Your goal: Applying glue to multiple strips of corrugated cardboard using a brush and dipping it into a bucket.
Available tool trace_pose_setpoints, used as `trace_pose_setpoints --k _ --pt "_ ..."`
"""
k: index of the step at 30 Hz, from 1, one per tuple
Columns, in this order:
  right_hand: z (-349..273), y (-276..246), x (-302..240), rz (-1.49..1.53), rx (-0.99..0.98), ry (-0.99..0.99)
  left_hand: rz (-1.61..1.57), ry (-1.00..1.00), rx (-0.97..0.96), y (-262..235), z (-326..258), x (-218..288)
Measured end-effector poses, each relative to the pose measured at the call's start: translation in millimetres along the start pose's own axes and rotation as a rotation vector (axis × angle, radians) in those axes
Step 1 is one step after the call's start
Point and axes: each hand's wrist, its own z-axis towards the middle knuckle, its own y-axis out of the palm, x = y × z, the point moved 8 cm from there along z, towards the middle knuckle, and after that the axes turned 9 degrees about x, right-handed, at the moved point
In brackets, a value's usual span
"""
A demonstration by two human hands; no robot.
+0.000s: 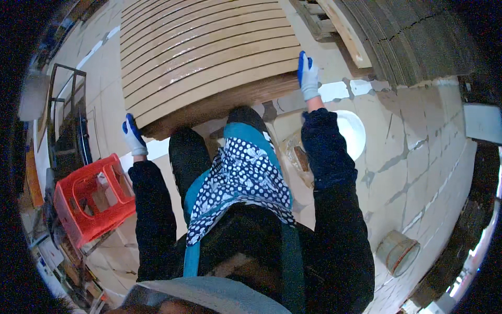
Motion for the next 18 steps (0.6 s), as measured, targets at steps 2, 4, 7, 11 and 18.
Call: trace_pose_setpoints --k 2,4,7,11,18 --pt "-2.8 17.7 16.2 -0.094 -0.078 0.135 0.079 0.002 0.073 5.0 3.7 -11.5" --pt "-10.1 25.3 23.1 -0.288 -0.238 0.410 0.248 0.007 0.213 -1.9 -3.0 -7.3" --pt "3.2 34.4 9.4 -0.451 -0.317 0.401 0.648 0.110 0.193 18.6 1.9 13.7" --pt "8.2 39.8 11.7 -0.566 -0.371 0.416 0.870 0.143 0.164 37.2 0.2 31.1" --pt "30.6 30.8 1.2 -0.647 -0.513 0.213 0.969 0.150 -0.044 23.4 29.2 25.9"
